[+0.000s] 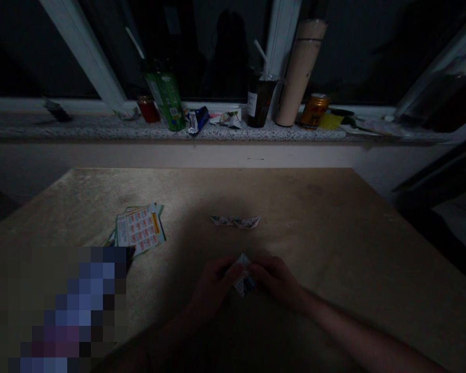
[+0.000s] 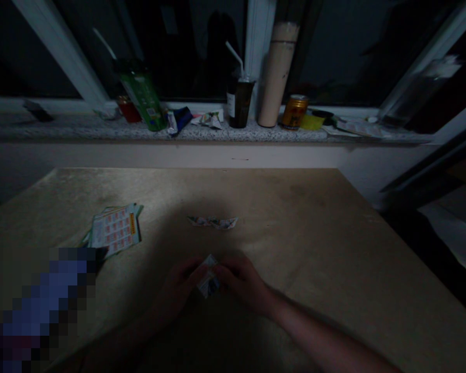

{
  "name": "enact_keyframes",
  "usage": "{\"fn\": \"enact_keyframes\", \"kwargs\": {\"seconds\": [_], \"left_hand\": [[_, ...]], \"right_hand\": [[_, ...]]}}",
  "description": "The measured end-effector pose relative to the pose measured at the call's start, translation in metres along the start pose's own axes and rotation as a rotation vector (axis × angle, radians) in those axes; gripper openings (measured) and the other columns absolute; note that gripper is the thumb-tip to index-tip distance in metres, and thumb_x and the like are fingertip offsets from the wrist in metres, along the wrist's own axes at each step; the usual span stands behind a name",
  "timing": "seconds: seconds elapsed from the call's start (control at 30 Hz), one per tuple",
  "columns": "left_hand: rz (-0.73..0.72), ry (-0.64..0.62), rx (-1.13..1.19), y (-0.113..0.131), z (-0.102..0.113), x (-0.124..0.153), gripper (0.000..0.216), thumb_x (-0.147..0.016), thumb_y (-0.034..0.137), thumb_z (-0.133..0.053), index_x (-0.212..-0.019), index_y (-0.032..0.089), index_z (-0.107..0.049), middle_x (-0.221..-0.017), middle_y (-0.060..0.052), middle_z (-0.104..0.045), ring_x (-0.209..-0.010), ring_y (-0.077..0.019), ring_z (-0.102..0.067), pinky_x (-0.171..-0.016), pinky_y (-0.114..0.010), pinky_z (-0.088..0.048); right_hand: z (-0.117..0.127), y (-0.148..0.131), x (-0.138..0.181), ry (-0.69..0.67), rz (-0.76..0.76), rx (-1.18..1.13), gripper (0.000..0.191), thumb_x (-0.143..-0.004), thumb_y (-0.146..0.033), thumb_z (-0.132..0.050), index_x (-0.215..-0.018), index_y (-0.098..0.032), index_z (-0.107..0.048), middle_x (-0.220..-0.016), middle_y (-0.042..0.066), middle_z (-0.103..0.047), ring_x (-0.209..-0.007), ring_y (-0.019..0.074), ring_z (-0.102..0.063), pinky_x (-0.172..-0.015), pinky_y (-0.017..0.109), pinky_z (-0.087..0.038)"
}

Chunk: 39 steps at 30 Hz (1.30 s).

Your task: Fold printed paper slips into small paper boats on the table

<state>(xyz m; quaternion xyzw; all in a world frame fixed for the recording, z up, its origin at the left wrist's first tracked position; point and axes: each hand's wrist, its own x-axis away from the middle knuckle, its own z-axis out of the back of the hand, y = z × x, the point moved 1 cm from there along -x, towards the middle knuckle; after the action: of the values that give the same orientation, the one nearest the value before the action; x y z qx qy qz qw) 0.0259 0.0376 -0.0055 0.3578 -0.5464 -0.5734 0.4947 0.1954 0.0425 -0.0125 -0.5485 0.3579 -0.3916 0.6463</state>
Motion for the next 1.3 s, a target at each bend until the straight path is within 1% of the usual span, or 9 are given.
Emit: {"fn": "enact_keyframes", "kwargs": {"seconds": [0.1, 0.2, 0.4, 0.57, 0.63, 0.83, 0.97, 1.1, 1.3], "left_hand": [[0.01, -0.007, -0.02, 0.002, 0.0, 0.0, 0.037, -0.081, 0.049, -0.055, -0.077, 0.014, -0.066, -0.068, -0.002, -0.063, -0.063, -0.0159, -0.055, -0.057, -0.022, -0.043], [0.001, -0.004, -0.035, 0.005, 0.0, 0.002, 0.04, -0.081, 0.051, -0.053, -0.079, 0.014, -0.067, -0.071, -0.003, -0.064, -0.067, -0.0174, -0.057, -0.059, -0.023, -0.044], [0.006, -0.014, -0.099, 0.009, -0.002, 0.006, 0.051, -0.085, 0.058, -0.043, -0.077, 0.016, -0.071, -0.07, -0.004, -0.067, -0.067, -0.0181, -0.058, -0.06, -0.023, -0.045], [0.072, 0.099, -0.105, 0.007, -0.001, 0.01, 0.051, -0.079, 0.062, -0.049, -0.086, 0.017, -0.072, -0.083, -0.006, -0.069, -0.08, -0.0222, -0.061, -0.071, -0.027, -0.048], [0.084, 0.118, -0.125, 0.005, -0.001, 0.011, 0.051, -0.077, 0.062, -0.05, -0.087, 0.017, -0.072, -0.085, -0.007, -0.069, -0.082, -0.0229, -0.061, -0.073, -0.028, -0.048], [0.025, 0.086, -0.143, 0.0, 0.0, 0.01, 0.046, -0.085, 0.056, -0.045, -0.085, 0.019, -0.072, -0.082, -0.004, -0.069, -0.078, -0.0196, -0.06, -0.073, -0.025, -0.047], [-0.009, 0.008, -0.154, -0.002, -0.001, 0.01, 0.049, -0.088, 0.055, -0.041, -0.078, 0.018, -0.072, -0.071, -0.003, -0.067, -0.068, -0.0177, -0.059, -0.064, -0.023, -0.046], [-0.005, 0.065, -0.196, 0.0, -0.001, 0.01, 0.048, -0.083, 0.057, -0.046, -0.077, 0.016, -0.071, -0.072, -0.004, -0.067, -0.068, -0.0186, -0.059, -0.063, -0.024, -0.046], [-0.046, 0.065, -0.132, 0.008, -0.003, 0.011, 0.046, -0.083, 0.056, -0.046, -0.08, 0.017, -0.07, -0.073, -0.003, -0.067, -0.07, -0.0187, -0.059, -0.065, -0.025, -0.047]], "right_hand": [[0.0, 0.0, 0.0, 0.003, -0.006, 0.017, 0.042, -0.089, -0.049, -0.044, -0.065, -0.016, -0.055, -0.055, -0.002, -0.048, -0.05, 0.0088, -0.043, -0.047, 0.02, -0.033], [-0.001, 0.0, 0.0, 0.014, -0.011, 0.01, 0.045, -0.089, -0.051, -0.044, -0.061, -0.017, -0.052, -0.052, -0.003, -0.046, -0.048, 0.0085, -0.041, -0.046, 0.02, -0.032], [0.0, -0.002, -0.001, 0.04, -0.023, -0.007, 0.044, -0.088, -0.051, -0.044, -0.063, -0.017, -0.053, -0.052, -0.003, -0.047, -0.048, 0.009, -0.042, -0.045, 0.02, -0.032], [0.001, -0.003, -0.002, 0.012, 0.008, -0.013, 0.043, -0.089, -0.05, -0.044, -0.063, -0.017, -0.053, -0.054, -0.003, -0.048, -0.05, 0.009, -0.043, -0.047, 0.021, -0.033], [0.001, -0.004, -0.002, -0.002, 0.019, -0.02, 0.043, -0.089, -0.05, -0.044, -0.063, -0.017, -0.053, -0.055, -0.002, -0.048, -0.051, 0.0093, -0.043, -0.049, 0.021, -0.035], [0.002, -0.006, -0.001, -0.03, 0.023, -0.012, 0.041, -0.09, -0.049, -0.043, -0.065, -0.018, -0.052, -0.057, -0.003, -0.048, -0.052, 0.0094, -0.043, -0.049, 0.021, -0.034], [0.001, -0.006, -0.001, -0.041, 0.012, -0.029, 0.043, -0.09, -0.051, -0.042, -0.064, -0.018, -0.051, -0.057, -0.002, -0.046, -0.053, 0.0095, -0.042, -0.05, 0.021, -0.034], [0.0, -0.003, -0.001, -0.035, -0.019, -0.04, 0.043, -0.089, -0.052, -0.042, -0.065, -0.018, -0.05, -0.057, -0.003, -0.045, -0.052, 0.0093, -0.041, -0.05, 0.021, -0.034], [0.0, -0.004, 0.0, -0.041, -0.015, -0.026, 0.043, -0.089, -0.052, -0.042, -0.064, -0.017, -0.049, -0.056, -0.004, -0.043, -0.052, 0.0091, -0.039, -0.049, 0.021, -0.033]]}}
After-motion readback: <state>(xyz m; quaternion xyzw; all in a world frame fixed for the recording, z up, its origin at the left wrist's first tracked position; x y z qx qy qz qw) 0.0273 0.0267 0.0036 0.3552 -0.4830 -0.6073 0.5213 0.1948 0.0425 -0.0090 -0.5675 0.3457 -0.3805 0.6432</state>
